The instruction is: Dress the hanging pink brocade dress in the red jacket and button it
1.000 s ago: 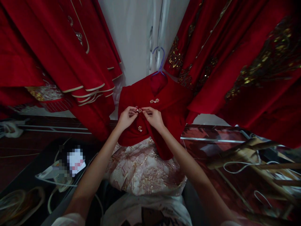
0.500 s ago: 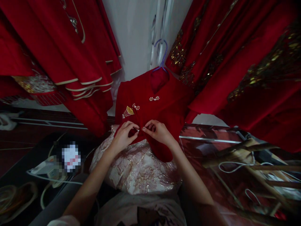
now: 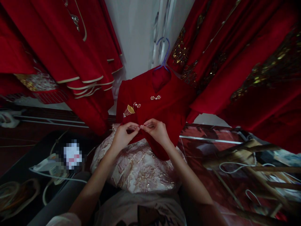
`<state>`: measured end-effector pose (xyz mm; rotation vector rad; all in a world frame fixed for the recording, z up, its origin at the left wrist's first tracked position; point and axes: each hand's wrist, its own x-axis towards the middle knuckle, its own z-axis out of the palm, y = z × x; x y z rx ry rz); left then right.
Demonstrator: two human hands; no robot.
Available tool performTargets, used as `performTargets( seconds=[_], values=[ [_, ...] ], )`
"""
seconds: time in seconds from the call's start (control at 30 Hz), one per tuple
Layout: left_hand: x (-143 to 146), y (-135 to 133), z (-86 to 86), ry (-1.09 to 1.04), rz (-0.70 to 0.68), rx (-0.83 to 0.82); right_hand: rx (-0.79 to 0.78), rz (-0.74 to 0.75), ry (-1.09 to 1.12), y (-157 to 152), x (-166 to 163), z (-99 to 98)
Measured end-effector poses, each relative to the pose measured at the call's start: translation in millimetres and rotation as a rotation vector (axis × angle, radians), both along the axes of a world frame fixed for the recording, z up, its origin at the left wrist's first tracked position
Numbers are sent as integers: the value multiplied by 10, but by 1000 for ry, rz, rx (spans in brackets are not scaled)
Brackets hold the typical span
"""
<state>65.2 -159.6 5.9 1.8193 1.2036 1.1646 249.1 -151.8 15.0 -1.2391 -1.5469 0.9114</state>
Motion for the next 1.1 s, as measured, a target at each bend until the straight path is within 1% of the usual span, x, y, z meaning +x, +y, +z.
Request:
performTargets(
  seconds=[0.07, 0.13, 0.2, 0.27, 0.37, 0.47, 0.6, 0.73, 0.93, 1.1],
  values=[
    [-9, 10, 7, -68, -30, -75, 16, -16, 6, -10, -39, 4],
    [-18, 13, 12, -133, -52, -147, 19, 10, -10, -21, -54, 18],
    [-21, 8, 9, -179, -45, -190, 20, 26, -41, -33, -54, 32],
    [-14, -2, -9, -200, -17, -196, 36, 16, -60, -44, -51, 36],
    [5, -17, -43, -214, 29, -179, 68, -8, -58, -54, -58, 15],
    [22, -25, -55, -161, 78, -136, 80, -9, -49, -56, -76, -19],
    [17, -18, -53, -49, 68, -43, 89, -6, -59, -60, -89, -23],
    [-12, -19, -72, -19, 5, -5, 70, 26, -114, -52, -27, 48],
    [-28, -76, -33, 93, 1, 90, 138, 16, -121, -18, 213, 175],
    [18, -77, -56, 111, 48, 128, 123, 40, -90, -17, 304, 217]
  ],
)
